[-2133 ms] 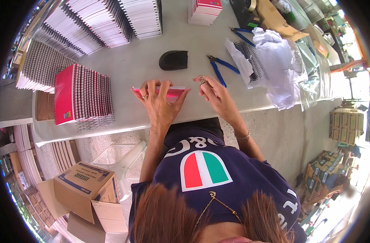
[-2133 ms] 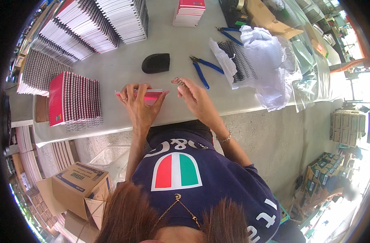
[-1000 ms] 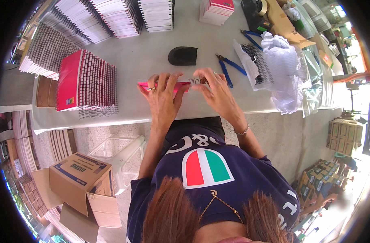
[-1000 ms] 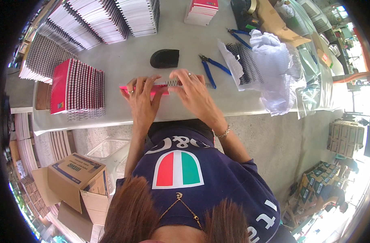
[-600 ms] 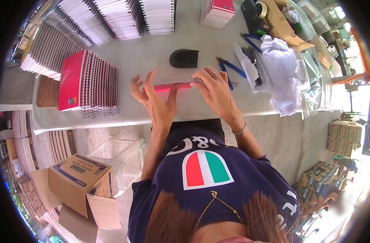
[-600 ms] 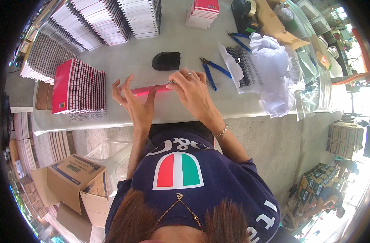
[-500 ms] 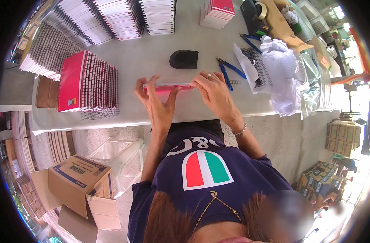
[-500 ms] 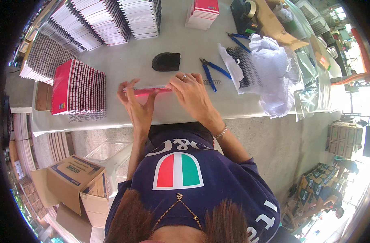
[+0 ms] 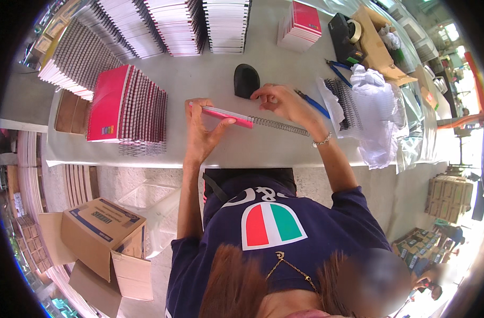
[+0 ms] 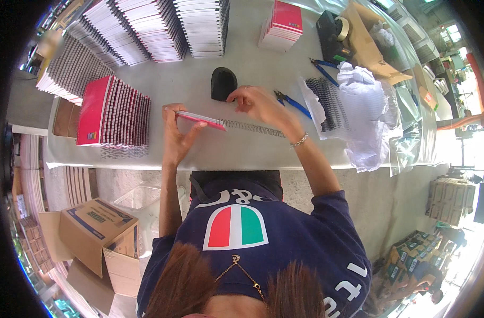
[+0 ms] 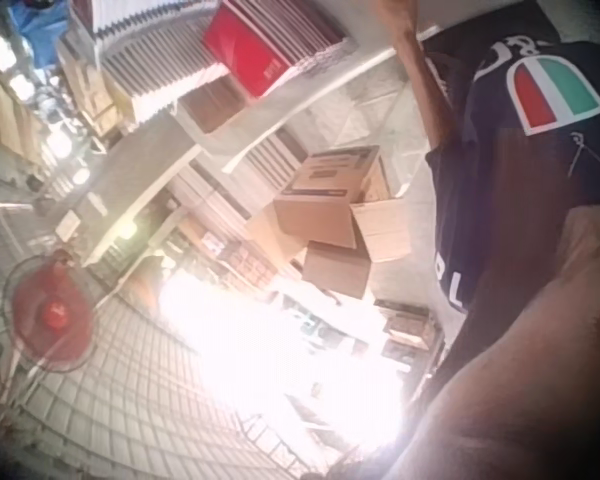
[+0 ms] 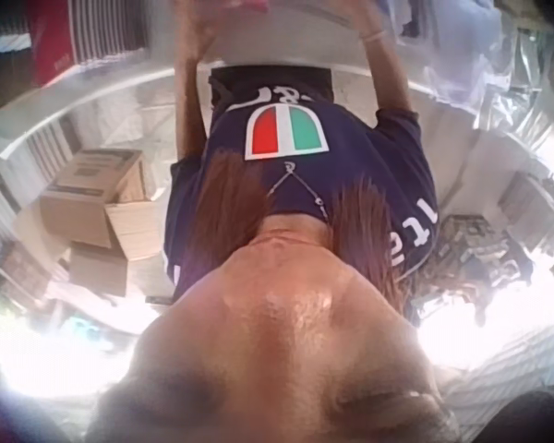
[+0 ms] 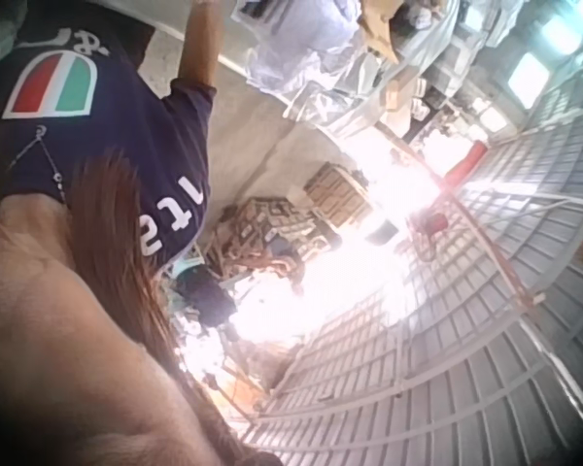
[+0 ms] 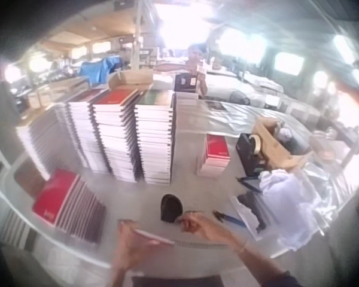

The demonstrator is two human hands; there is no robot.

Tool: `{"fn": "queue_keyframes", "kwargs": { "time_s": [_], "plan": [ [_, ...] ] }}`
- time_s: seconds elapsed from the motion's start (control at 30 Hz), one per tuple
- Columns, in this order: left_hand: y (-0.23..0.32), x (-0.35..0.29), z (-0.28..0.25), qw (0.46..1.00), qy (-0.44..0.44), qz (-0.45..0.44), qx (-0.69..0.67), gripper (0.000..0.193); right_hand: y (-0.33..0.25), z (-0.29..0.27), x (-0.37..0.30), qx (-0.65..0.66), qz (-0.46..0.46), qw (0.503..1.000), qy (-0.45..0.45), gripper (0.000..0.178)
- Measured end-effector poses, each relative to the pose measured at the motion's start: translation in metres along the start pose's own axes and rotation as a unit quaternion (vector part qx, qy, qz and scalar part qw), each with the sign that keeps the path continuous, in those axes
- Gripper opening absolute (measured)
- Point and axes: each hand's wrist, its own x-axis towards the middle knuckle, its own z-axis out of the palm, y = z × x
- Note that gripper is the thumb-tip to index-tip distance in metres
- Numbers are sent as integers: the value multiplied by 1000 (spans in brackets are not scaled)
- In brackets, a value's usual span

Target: The person assembles spiral-bound notebooks by inserting a metal coil into the punched holes of a pink cover and pages. They use pliers to secure the coil ends and place the finished notebooks into a stack.

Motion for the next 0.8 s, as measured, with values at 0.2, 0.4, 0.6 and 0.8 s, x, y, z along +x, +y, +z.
{"fn": "queue_keyframes", "kwargs": {
  "time_s": [0.2, 0.4, 0.6, 0.8],
  "plan": [
    [-2, 6, 2, 999, -31, 15, 32, 59, 13, 26, 16, -149, -129, 966, 165, 24],
    [-12, 2, 14, 996, -53, 68, 3, 60, 55, 32, 17, 63, -185, 978, 69, 42],
    [-26, 12, 22, 992, -65, 108, -15, 55, 56, 19, 35, -30, -262, 953, 151, 34],
    [-8, 8, 23, 988, -84, 38, -121, 59, 16, 4, -32, 492, -126, 861, 20, 41]
  ]
}}
